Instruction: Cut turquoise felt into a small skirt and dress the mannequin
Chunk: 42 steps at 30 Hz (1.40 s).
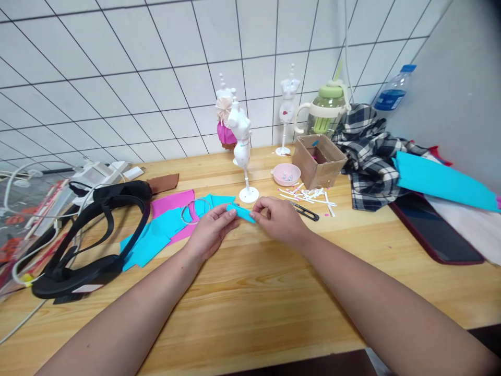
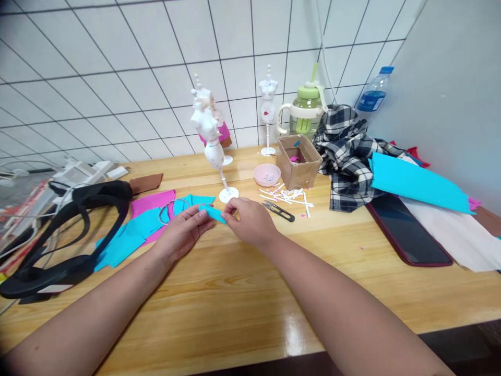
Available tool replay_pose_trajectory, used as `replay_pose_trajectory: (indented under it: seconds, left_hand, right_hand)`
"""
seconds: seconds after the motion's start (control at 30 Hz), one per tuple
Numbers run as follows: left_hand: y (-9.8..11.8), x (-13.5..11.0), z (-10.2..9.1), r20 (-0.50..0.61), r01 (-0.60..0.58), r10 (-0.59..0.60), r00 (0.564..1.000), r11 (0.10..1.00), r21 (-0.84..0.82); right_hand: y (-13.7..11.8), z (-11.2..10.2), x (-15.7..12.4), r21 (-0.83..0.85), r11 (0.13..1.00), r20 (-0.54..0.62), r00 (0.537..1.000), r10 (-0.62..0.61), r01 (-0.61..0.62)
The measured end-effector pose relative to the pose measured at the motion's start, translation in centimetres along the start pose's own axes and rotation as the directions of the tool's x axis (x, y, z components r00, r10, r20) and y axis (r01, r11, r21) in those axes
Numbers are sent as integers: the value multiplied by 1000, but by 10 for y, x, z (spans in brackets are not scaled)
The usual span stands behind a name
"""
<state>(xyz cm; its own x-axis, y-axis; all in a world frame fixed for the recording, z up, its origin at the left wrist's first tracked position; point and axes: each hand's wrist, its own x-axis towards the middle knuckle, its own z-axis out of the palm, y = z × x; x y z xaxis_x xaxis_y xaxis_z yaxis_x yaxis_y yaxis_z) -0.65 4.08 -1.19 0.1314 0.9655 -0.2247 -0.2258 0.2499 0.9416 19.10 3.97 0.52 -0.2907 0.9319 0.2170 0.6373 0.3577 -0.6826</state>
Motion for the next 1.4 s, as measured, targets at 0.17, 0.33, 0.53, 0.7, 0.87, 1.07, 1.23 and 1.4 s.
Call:
replay_pose_trajectory:
  seconds: [0.17,0.33,0.53,0.7,0.87,1.07,1.23,1.4]
  left_hand:
    - [-3,0,-2,-66,-43,46,997,997,58]
    - [-6,-2,1,-52,-99,107,993,985,140]
    - [-4,4,-5,-95,-134,151,984,977,165]
    - [3,-10,4,-176,-91,123,977,979,183]
    - [-1,-24,17,228,240,-228,947,971,-23]
    - [-3,-17,15,99,160,-148,984,978,-136]
    - [-3,-14,10,51,51,-43,998,985,-167]
    - [-4,-16,13,93,-17,24,995,997,-78]
  right_hand:
    - [1,4,-1,87,995,52,998,44,-48]
    - [4,10,-1,203,971,147,985,94,-123]
    - [6,9,1,187,969,113,984,140,-160]
    - [-1,-5,-4,-245,970,-122,992,-35,4]
    - [-7,-8,-11,-590,773,-67,940,-334,232]
    - [-8,9,-12,-580,696,21,862,-507,423]
    - [-6,7,-10,-235,946,-137,956,-261,224]
    - [0,6,0,258,952,51,986,159,-167]
